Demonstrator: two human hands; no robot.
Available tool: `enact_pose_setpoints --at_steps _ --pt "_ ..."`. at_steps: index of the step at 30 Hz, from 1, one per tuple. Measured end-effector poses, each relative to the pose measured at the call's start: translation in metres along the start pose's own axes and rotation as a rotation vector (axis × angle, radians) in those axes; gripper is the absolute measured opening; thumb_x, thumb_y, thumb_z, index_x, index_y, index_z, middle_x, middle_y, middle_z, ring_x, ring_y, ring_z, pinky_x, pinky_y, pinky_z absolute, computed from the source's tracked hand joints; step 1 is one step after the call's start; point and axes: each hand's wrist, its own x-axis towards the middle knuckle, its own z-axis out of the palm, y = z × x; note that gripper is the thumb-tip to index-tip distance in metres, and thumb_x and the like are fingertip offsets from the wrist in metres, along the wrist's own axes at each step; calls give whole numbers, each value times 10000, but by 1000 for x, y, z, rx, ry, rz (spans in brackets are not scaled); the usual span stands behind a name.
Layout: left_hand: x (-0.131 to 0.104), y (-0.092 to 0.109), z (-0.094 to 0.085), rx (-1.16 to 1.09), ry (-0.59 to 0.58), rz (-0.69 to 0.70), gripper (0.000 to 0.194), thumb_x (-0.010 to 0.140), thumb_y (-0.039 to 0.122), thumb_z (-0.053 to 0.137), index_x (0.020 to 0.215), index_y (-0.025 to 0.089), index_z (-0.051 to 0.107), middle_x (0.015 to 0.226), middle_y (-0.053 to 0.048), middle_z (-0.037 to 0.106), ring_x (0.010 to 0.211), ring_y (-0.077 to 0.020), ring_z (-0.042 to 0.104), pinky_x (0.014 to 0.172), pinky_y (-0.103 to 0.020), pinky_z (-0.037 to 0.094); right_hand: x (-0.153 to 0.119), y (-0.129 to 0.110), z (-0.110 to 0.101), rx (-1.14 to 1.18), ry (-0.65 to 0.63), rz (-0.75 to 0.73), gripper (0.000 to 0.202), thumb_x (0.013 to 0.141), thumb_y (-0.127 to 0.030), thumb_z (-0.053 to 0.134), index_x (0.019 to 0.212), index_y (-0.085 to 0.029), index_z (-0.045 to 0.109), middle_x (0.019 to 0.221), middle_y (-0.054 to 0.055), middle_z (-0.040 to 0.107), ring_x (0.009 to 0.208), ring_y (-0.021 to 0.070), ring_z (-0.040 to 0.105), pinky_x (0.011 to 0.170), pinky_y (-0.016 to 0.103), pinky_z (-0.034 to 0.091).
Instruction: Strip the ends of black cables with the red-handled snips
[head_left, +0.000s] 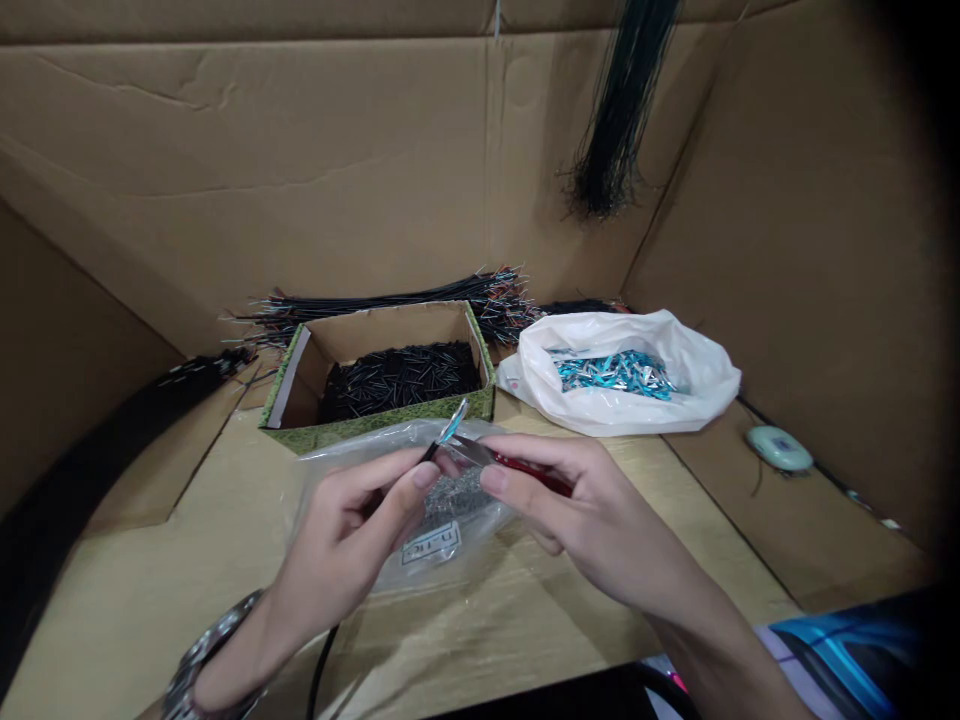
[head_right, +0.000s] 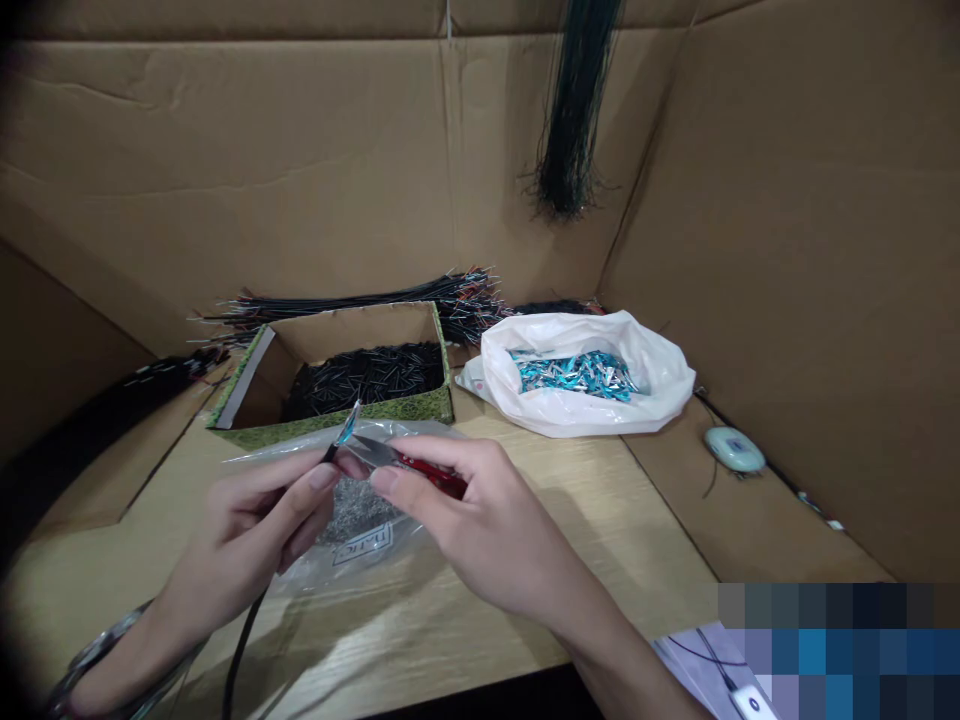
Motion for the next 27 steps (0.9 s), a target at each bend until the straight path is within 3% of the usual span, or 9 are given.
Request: enact_pose_setpoints --at_steps 6,13,17,21,27 --pt "1 0 0 80 3 6 337 1039 402 496 832 176 635 580 66 370 495 -85 311 440 -213 247 0 4 -2 -3 -4 15 318 938 -427 658 1168 -240 774 508 -74 302 434 77 212 379 222 158" --pt "2 -5 1 126 -11 0 323 1036 408 488 967 171 697 585 59 380 481 -91 318 423 -203 267 2 6 -3 12 -15 39 320 931 -466 657 1103 -234 794 510 -73 323 432 71 237 385 216 192" --pt "2 -4 1 139 -4 4 317 1035 398 492 916 175 684 574 61 394 474 -87 321 420 -199 261 3 9 -5 -1 -7 60 331 930 -473 653 1115 -236 792 522 -64 345 436 74 248 377 211 194" --pt "3 -4 2 124 -1 -8 313 1038 384 488 913 172 683 558 66 382 473 -88 317 425 -205 255 4 10 -7 7 -19 46 344 942 -425 649 1210 -240 759 504 -69 325 427 78 224 363 209 169" --pt "2 -6 1 260 10 68 262 1035 339 505 1014 185 716 588 62 444 496 -83 359 460 -195 295 3 9 -12 36 -65 2 279 960 -322 637 1194 -247 767 510 -61 353 439 81 238 364 202 174"
